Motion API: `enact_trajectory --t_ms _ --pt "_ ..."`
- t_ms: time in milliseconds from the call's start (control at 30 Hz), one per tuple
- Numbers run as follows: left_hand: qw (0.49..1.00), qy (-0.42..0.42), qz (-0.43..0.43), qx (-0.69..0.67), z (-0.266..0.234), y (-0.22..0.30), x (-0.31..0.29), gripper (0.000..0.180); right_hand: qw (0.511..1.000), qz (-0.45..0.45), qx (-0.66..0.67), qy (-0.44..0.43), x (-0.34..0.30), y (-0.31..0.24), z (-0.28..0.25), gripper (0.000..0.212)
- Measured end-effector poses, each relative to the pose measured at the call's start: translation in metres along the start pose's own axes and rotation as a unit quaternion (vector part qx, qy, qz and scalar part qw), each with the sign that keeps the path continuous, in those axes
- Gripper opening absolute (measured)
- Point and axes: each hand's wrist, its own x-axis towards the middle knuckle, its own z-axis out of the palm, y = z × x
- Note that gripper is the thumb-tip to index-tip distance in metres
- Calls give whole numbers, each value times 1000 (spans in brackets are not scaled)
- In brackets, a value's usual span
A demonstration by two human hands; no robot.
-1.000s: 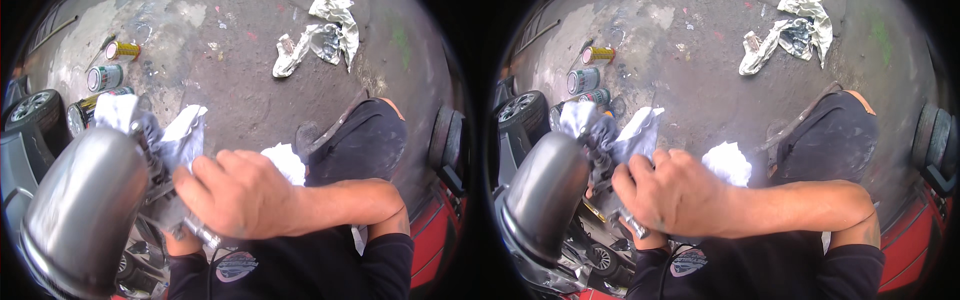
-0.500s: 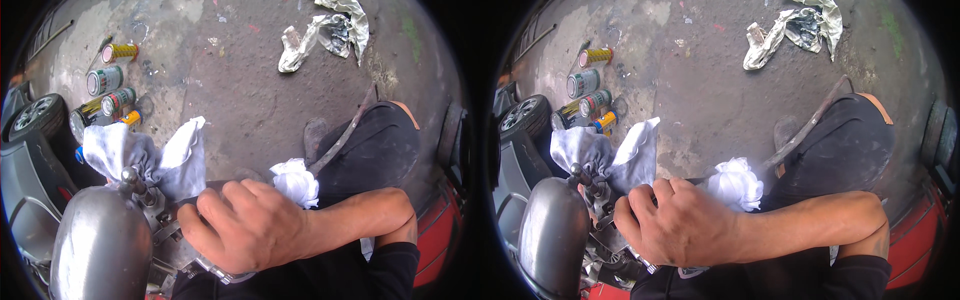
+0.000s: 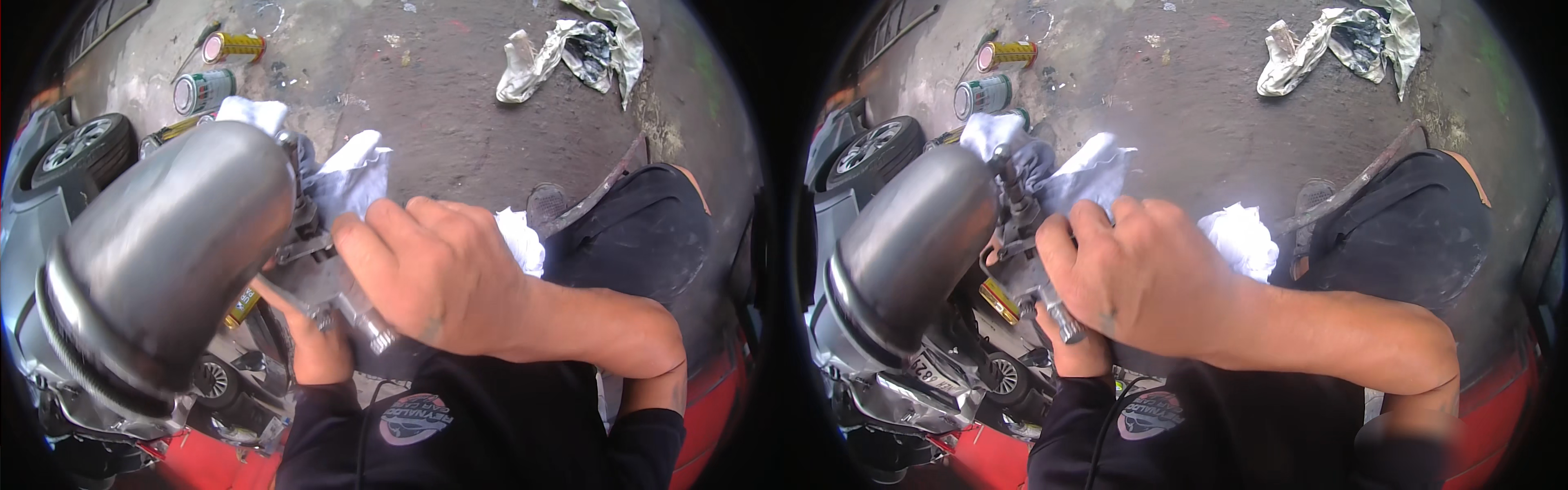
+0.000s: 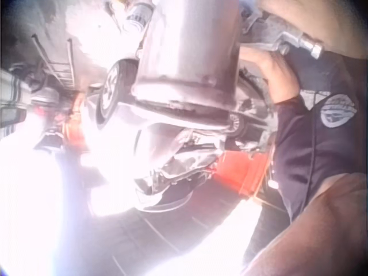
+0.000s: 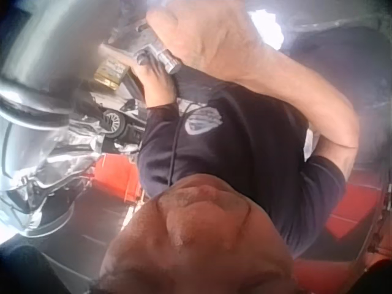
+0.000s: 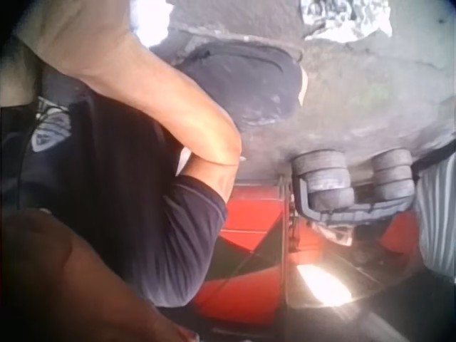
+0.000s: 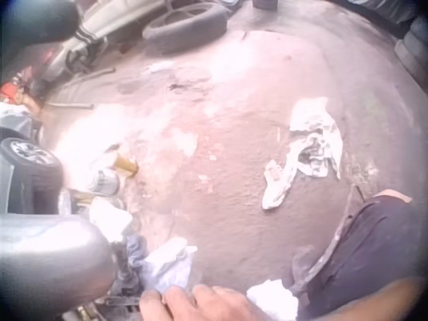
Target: The person spray paints a black car bumper with a silver spray gun, applying multiple coats to the surface. They then clean the spray gun using a solvent and a cloth.
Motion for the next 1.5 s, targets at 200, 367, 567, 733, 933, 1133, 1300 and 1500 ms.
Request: enact_trajectory --t_ms 200,367,567,733,933,1133,1300,1500 --pt "998 -2 -5 -68 8 7 8 35 999 7 51 -2 11 16 8 17" --pt "978 -26 -62 -196 32 3 32 23 991 65 100 -67 13 29 14 39" --pt "980 -47 -78 -175 31 -17 49 33 995 73 46 -44 13 35 28 44" --pt "983 -14 -84 -163 29 -16 47 33 993 79 63 -61 12 30 29 43" --pt "984 17 -105 -143 19 -17 38 36 995 70 50 -51 6 25 39 48" --pt "983 9 -98 -154 11 -18 34 36 995 57 86 -12 4 20 40 53" --pt "987 -22 -60 -146 10 -22 32 35 995 63 70 -32 -1 18 38 55" --pt "988 -1 -73 -137 27 -20 37 31 992 92 75 -47 -2 26 38 53"
